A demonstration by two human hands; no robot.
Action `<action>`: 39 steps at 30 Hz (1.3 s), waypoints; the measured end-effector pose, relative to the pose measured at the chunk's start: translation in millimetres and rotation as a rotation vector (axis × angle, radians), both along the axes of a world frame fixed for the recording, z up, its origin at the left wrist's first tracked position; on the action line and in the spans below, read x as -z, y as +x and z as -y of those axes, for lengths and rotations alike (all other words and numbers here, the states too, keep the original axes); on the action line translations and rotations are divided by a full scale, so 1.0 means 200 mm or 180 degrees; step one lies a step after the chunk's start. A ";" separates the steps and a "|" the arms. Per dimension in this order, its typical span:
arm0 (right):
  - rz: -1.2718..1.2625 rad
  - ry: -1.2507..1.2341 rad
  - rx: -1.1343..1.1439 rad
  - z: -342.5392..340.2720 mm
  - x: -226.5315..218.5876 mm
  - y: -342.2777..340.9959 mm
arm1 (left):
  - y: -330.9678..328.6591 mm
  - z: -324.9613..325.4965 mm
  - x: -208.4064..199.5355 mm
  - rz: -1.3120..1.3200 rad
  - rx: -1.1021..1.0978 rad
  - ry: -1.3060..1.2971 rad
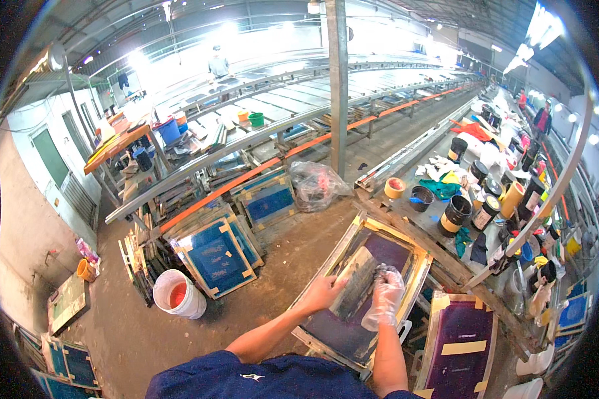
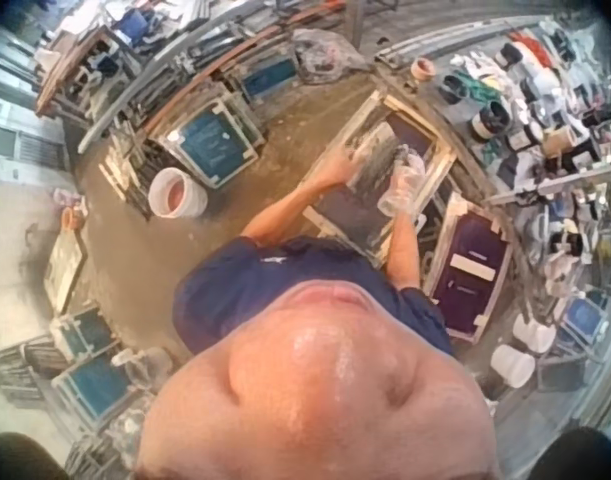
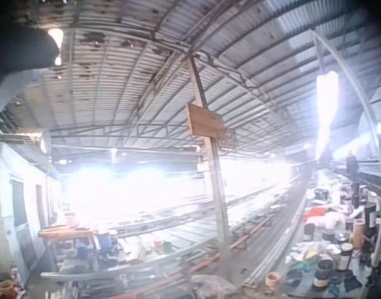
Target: The person pours dark ink onto a screen printing frame and spreads it evenly with a brush. They then add a liquid from a bottle, put on a glove, and wipe the screen surface with a cloth before using a squeegee to smooth the ink.
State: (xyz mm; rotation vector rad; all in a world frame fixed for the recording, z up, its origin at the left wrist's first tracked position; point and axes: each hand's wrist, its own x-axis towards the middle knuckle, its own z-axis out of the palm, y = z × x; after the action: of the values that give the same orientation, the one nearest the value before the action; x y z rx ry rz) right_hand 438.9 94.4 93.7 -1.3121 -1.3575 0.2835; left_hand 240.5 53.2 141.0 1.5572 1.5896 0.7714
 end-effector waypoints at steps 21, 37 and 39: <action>-0.2917 -0.0688 -0.0472 -0.02 0.08 0.13 | 0.01 0.02 0.06 0.0136 -0.0189 0.0102; -0.0208 -0.0817 0.0530 -0.05 0.05 0.01 | 0.02 0.06 0.00 -0.0002 -0.0199 0.0413; -0.0594 -0.0680 0.0264 -0.03 -0.04 -0.04 | 0.00 0.02 0.00 -0.0133 -0.0182 0.0361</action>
State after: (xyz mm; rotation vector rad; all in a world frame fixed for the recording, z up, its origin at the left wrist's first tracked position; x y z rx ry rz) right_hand 431.2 100.4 101.9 -1.4757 -1.1358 0.4925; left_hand 241.2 48.8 141.0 1.6235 1.6519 0.8790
